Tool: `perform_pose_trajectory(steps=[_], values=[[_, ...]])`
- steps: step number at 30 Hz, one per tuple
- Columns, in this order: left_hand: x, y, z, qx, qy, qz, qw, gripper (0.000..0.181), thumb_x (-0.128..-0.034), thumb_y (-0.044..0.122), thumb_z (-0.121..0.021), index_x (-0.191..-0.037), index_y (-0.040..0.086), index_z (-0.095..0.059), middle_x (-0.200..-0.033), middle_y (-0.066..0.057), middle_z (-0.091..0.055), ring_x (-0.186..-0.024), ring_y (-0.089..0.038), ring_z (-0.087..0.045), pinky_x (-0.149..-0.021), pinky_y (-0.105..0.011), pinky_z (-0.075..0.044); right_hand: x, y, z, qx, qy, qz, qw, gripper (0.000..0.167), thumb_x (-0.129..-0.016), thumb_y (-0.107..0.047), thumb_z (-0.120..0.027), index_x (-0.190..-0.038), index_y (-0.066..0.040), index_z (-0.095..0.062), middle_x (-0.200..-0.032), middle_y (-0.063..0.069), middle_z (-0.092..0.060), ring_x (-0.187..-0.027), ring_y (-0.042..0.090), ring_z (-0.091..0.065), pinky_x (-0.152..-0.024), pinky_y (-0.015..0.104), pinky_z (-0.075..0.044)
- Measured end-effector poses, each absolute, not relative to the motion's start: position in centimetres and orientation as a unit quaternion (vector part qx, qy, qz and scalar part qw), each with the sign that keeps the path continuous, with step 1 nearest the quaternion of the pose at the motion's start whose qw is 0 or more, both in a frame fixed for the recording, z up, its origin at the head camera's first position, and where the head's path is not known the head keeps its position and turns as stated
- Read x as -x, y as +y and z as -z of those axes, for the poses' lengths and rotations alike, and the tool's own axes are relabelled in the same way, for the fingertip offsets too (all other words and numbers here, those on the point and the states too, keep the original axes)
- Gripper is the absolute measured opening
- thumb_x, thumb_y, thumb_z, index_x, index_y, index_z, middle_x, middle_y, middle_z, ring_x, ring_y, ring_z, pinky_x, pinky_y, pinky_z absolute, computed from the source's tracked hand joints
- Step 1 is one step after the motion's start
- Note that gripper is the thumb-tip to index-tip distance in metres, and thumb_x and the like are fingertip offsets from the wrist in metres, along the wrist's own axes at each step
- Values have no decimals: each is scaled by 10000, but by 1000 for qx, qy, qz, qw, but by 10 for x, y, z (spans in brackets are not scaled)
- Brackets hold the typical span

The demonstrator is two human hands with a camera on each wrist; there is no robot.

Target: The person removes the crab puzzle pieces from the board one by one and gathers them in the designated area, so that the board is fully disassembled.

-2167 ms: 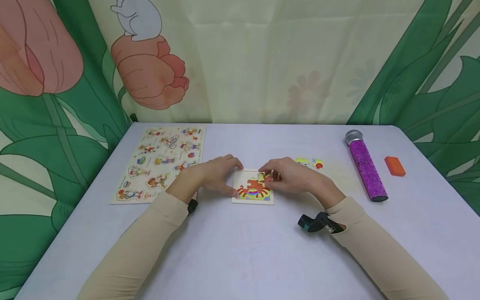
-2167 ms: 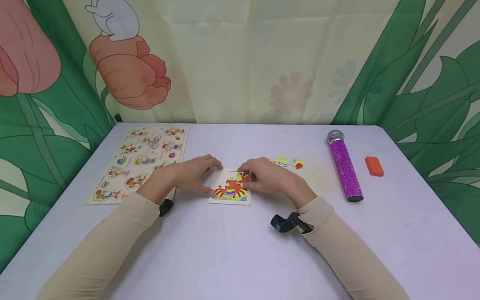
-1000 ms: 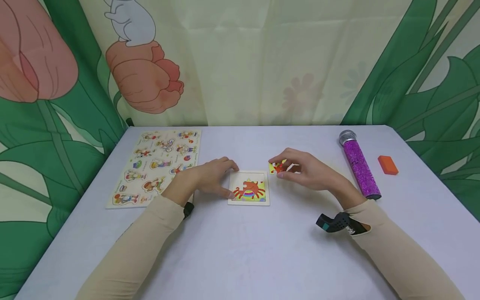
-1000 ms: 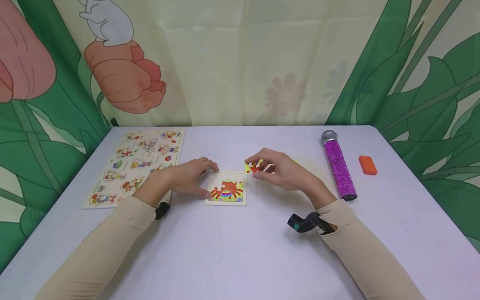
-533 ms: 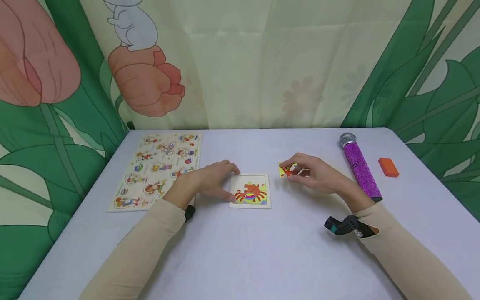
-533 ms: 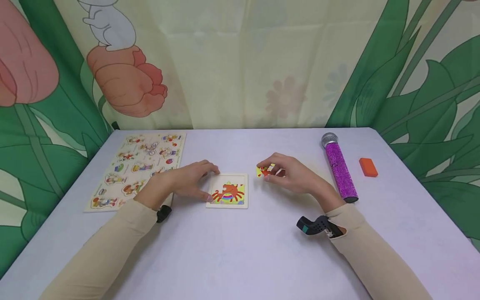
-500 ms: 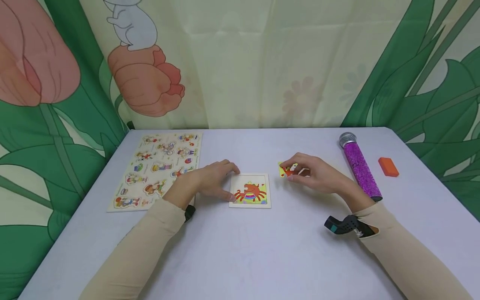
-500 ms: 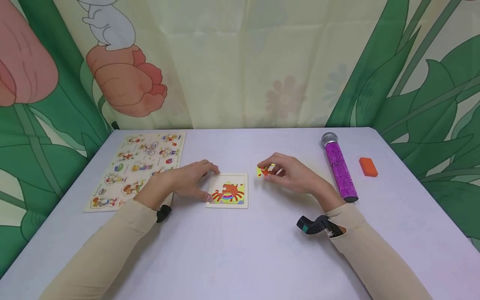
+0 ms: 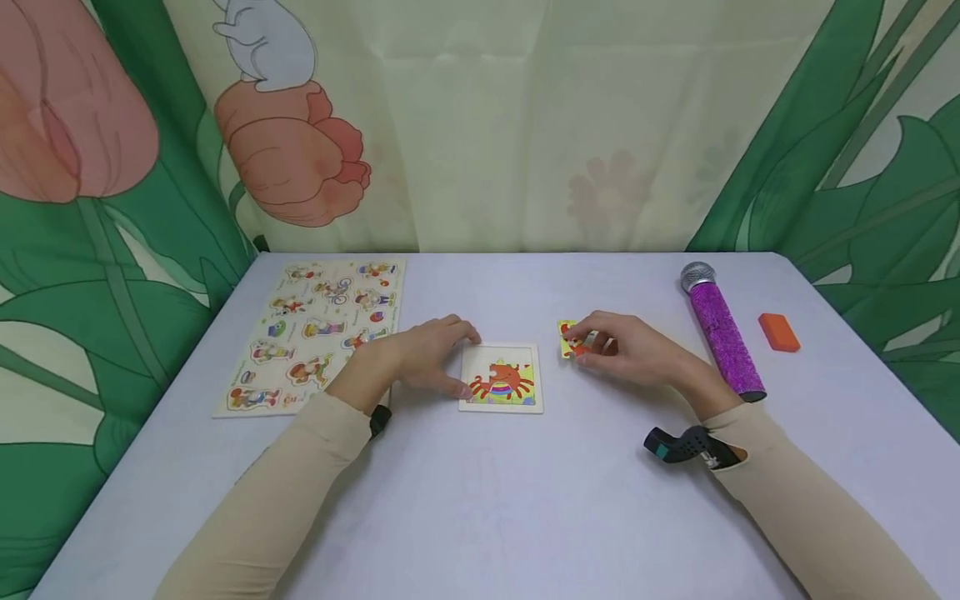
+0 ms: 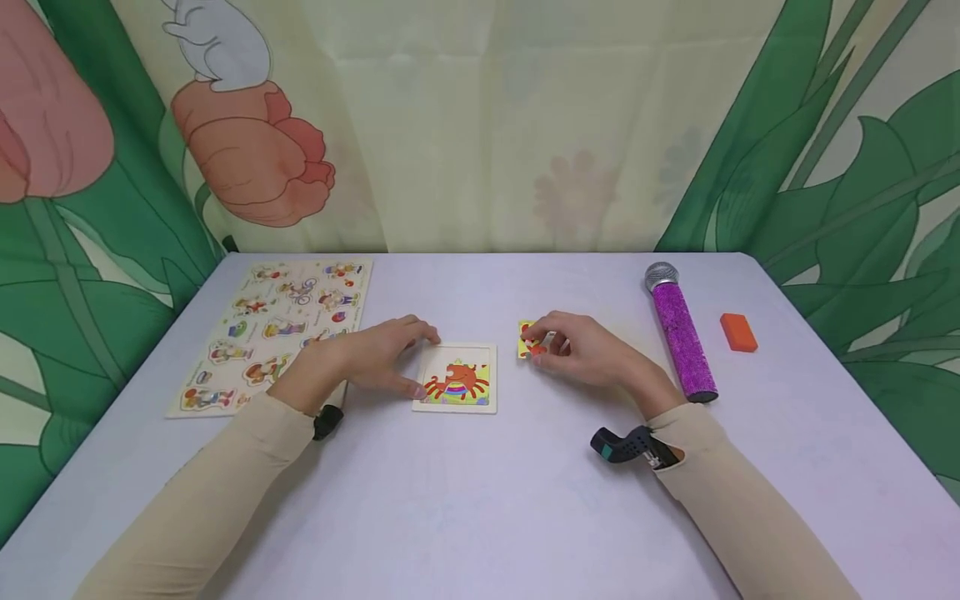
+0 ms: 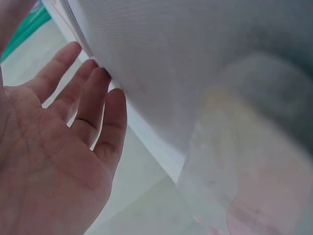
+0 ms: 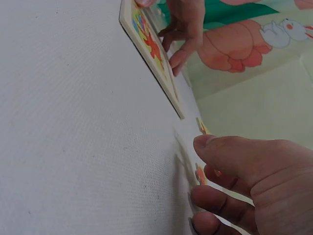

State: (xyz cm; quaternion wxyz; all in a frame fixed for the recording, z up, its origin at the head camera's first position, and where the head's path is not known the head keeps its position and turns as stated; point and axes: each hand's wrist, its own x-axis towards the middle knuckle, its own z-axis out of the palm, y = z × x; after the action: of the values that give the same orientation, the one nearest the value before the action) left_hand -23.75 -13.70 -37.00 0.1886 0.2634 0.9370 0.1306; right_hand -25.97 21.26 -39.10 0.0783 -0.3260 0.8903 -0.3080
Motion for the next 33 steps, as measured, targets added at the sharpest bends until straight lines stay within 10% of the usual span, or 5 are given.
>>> perform_pose_trajectory(steps=[33], values=[[237, -137, 369, -264, 937, -137, 184, 764, -851, 443, -838, -1468, 174, -475, -1503, -59, -459, -1418, -282, -420, -1201, -487, -354, 258, 211, 396, 316, 901, 286, 73, 353, -941, -145, -761, -1283, -135, -676, -1053, 7, -642, -833, 165, -560, -717, 261, -493]])
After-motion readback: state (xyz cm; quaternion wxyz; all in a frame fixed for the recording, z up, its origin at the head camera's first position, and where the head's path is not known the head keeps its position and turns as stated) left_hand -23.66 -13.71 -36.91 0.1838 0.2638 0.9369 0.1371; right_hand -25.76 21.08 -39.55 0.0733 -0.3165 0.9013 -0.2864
